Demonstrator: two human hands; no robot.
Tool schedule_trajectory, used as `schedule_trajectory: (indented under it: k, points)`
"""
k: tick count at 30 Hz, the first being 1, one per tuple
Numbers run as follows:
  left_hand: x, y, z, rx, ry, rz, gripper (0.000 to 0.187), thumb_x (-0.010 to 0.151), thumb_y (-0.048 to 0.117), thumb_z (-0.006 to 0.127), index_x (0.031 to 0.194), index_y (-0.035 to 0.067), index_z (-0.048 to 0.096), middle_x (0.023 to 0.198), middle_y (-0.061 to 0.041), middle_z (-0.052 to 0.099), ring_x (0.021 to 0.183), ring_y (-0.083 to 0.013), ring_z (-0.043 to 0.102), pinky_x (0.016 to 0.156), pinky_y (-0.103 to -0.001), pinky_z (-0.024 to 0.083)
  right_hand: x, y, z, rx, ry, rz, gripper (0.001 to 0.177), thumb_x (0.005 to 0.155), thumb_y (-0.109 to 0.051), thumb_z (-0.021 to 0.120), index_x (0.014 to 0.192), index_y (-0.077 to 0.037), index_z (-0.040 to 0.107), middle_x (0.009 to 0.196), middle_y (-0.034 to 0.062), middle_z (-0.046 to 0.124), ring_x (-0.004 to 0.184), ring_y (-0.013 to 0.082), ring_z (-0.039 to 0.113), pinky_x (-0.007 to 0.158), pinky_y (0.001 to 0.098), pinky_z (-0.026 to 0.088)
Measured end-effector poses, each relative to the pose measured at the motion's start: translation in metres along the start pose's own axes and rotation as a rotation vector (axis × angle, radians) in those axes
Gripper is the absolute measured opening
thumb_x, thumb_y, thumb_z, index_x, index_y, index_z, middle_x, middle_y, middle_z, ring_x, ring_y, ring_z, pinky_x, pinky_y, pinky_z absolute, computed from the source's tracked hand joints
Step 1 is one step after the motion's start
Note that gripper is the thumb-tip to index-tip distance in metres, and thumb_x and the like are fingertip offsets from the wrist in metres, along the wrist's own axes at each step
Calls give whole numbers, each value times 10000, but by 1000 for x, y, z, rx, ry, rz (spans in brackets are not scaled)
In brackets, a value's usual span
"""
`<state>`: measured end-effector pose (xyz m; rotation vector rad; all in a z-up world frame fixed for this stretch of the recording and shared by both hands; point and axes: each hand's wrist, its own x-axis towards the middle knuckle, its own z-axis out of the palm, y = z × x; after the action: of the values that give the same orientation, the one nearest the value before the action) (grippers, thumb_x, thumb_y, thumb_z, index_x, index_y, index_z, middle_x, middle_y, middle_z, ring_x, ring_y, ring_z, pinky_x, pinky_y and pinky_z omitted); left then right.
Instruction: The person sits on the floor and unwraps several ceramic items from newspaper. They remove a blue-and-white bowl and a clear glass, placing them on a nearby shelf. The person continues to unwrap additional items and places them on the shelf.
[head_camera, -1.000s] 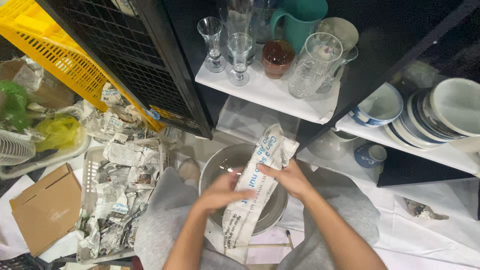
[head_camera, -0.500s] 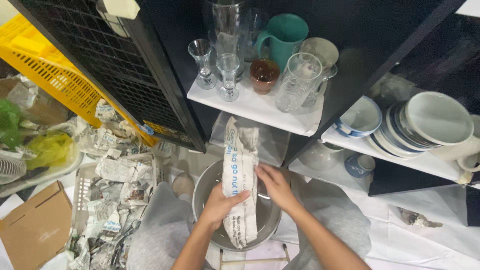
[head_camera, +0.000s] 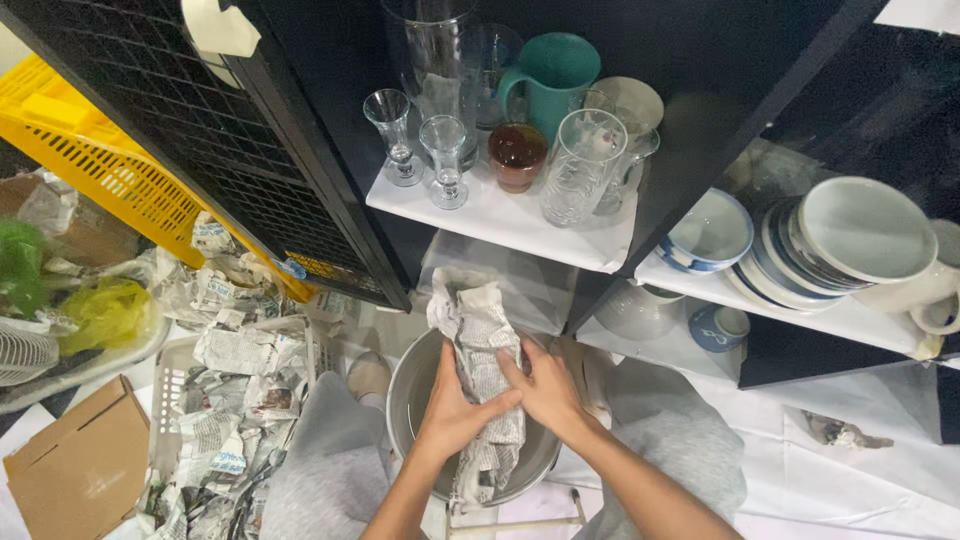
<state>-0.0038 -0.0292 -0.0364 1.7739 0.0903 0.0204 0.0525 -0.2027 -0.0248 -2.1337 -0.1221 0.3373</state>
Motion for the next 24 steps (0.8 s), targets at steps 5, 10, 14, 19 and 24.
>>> schedule_trajectory:
  k: [5, 10, 14, 19, 24]
  points:
    - [12, -26, -29, -260, 104, -318, 719, 874, 157, 763, 1488, 0, 423, 1427, -137, 573, 1261, -222, 582, 1051, -358, 463, 12, 14, 4, 177, -25, 43, 416, 953, -392, 636, 1160, -44, 732, 758, 100, 767, 636, 140, 649, 615, 328, 531]
    - [12, -26, -53, -721, 110, -440, 549, 878, 135, 709, 1381, -35, 568, 1187, -162, 712, 1042, -274, 688, 870, -411, 567, 20, 21, -5, 676, -133, 128, 364, 982, -276, 652, 1206, 4, 710, 1004, 60, 769, 843, 99, 690, 747, 271, 558]
    - [7, 1, -44, -866, 34, -717, 546, 856, 174, 731, 1342, 8, 547, 1187, -150, 723, 1104, -282, 702, 897, -408, 601, 17, 13, -10, 828, -193, 196, 370, 981, -250, 633, 1227, 21, 686, 1037, 75, 770, 871, 125, 726, 767, 274, 586]
    - [8, 21, -36, -890, -162, -636, 626, 840, 122, 786, 1356, -146, 551, 1217, -238, 705, 1103, -329, 687, 910, -422, 570, 16, 9, -8, 640, -200, 113, 351, 981, -249, 642, 1200, 16, 712, 1019, 77, 777, 854, 106, 718, 748, 265, 580]
    - [8, 15, -26, -871, -75, -562, 694, 738, -15, 771, 1377, -23, 502, 1263, -151, 675, 1157, -254, 671, 996, -400, 533, 15, 6, -9, 627, -213, 108, 336, 975, -238, 649, 1173, 24, 724, 997, 78, 780, 837, 101, 717, 727, 264, 582]
